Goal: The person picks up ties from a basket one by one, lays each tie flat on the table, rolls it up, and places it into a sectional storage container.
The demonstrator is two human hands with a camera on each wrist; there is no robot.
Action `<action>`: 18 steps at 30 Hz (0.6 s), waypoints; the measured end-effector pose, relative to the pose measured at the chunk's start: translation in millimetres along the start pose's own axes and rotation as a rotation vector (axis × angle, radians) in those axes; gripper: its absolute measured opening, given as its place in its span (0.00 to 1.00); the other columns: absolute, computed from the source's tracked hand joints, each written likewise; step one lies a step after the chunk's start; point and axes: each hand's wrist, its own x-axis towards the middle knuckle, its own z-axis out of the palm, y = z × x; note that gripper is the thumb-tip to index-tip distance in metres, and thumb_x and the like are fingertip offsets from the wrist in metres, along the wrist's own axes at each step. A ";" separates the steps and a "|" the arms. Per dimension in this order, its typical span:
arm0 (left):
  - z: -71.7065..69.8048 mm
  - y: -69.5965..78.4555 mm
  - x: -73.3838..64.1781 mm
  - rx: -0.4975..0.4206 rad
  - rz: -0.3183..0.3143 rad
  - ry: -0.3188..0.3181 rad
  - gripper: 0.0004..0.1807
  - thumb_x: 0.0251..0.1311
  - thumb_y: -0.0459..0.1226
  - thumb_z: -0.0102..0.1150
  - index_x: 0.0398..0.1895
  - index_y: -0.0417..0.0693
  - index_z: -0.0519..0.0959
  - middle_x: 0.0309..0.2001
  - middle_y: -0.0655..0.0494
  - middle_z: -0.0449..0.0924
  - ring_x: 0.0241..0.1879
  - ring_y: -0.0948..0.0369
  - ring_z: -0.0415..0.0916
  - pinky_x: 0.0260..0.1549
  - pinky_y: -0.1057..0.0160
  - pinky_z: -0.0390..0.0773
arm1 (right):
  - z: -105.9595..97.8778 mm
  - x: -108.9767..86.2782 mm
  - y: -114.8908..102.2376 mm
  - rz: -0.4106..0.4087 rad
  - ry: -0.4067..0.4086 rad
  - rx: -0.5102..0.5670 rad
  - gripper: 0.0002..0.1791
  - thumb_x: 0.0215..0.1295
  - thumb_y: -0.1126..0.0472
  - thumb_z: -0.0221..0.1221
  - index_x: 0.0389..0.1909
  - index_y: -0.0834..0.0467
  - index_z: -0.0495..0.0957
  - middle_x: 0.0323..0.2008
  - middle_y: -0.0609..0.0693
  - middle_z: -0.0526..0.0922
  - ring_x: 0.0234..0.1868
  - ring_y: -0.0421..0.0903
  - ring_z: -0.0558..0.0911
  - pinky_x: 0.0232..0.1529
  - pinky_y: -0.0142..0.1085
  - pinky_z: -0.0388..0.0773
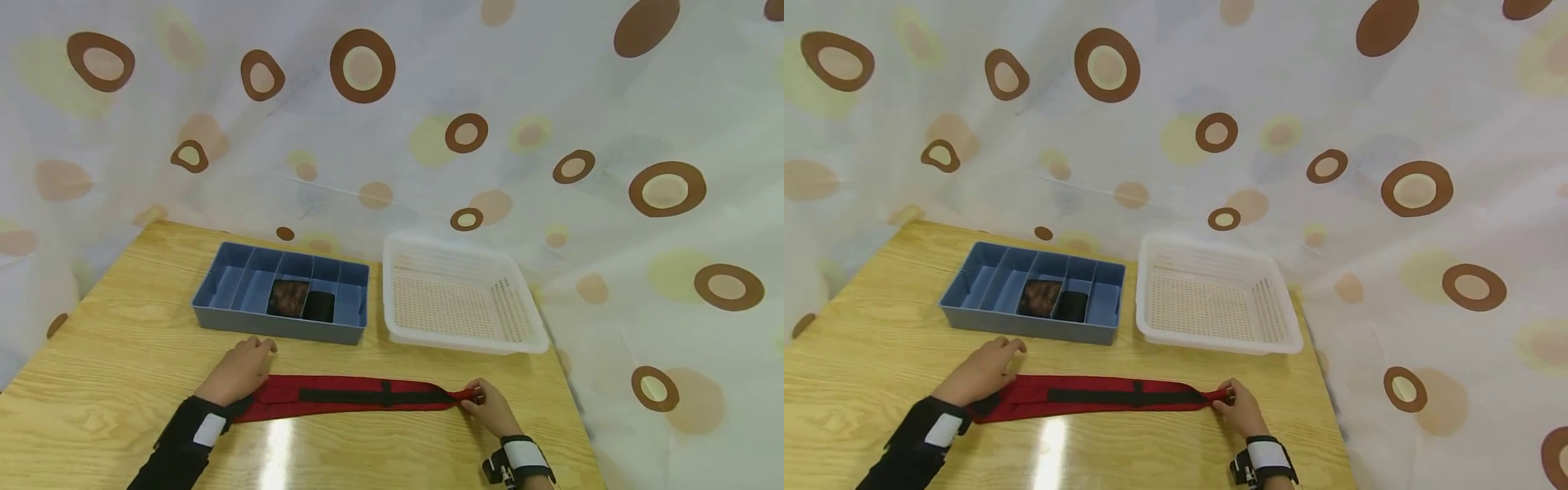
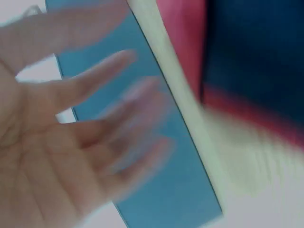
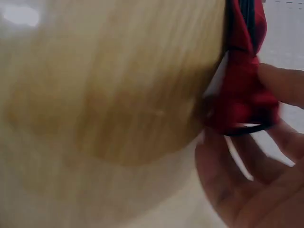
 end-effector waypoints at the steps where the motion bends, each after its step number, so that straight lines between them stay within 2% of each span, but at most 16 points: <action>1: 5.5 4.8 0.4 -0.002 0.025 0.022 0.18 0.48 0.33 0.68 0.43 0.41 0.75 0.36 0.46 0.75 0.35 0.53 0.75 0.34 0.54 0.76 | 1.9 0.7 -1.5 -0.026 0.033 -0.031 0.13 0.55 0.72 0.62 0.41 0.65 0.74 0.39 0.60 0.80 0.39 0.53 0.80 0.36 0.42 0.78; 2: 11.1 9.2 0.6 -0.012 0.051 0.029 0.17 0.50 0.34 0.68 0.43 0.43 0.76 0.36 0.48 0.76 0.35 0.55 0.75 0.34 0.56 0.76 | 3.4 1.3 -4.2 -0.057 0.063 -0.063 0.13 0.54 0.73 0.63 0.41 0.65 0.75 0.40 0.60 0.80 0.41 0.55 0.80 0.40 0.45 0.78; 4: 21.1 17.2 0.6 -0.030 0.089 0.004 0.14 0.51 0.36 0.67 0.40 0.45 0.77 0.34 0.52 0.76 0.33 0.58 0.74 0.32 0.59 0.75 | 5.1 3.2 -9.7 -0.119 0.110 -0.144 0.14 0.51 0.73 0.64 0.40 0.63 0.77 0.41 0.60 0.80 0.44 0.58 0.79 0.45 0.49 0.77; 6: 29.8 22.1 0.0 -0.020 0.086 -0.003 0.11 0.50 0.37 0.68 0.36 0.48 0.77 0.31 0.55 0.75 0.30 0.60 0.74 0.30 0.61 0.74 | 6.0 5.2 -14.5 -0.152 0.114 -0.210 0.14 0.48 0.72 0.66 0.38 0.60 0.80 0.39 0.58 0.81 0.42 0.56 0.79 0.43 0.49 0.77; 9: 37.2 21.6 -1.1 0.029 0.035 0.042 0.09 0.48 0.35 0.69 0.26 0.50 0.75 0.25 0.58 0.73 0.26 0.61 0.72 0.25 0.62 0.71 | 8.9 7.9 -16.1 -0.101 0.052 -0.262 0.12 0.48 0.70 0.68 0.34 0.55 0.82 0.32 0.53 0.81 0.33 0.48 0.78 0.33 0.41 0.76; 12: 36.5 14.4 -1.9 0.056 0.001 0.096 0.14 0.46 0.34 0.69 0.21 0.51 0.70 0.21 0.59 0.71 0.23 0.62 0.70 0.22 0.63 0.67 | 9.3 9.2 -12.2 -0.029 -0.006 -0.262 0.10 0.49 0.68 0.67 0.34 0.54 0.82 0.29 0.49 0.79 0.27 0.42 0.72 0.28 0.35 0.68; 18: 28.0 -2.5 -12.5 0.133 -0.054 0.146 0.18 0.44 0.41 0.72 0.25 0.47 0.69 0.24 0.53 0.69 0.25 0.57 0.68 0.22 0.60 0.66 | 4.9 12.8 -2.9 0.018 -0.027 -0.235 0.09 0.52 0.67 0.66 0.35 0.57 0.79 0.29 0.50 0.80 0.26 0.42 0.72 0.26 0.34 0.67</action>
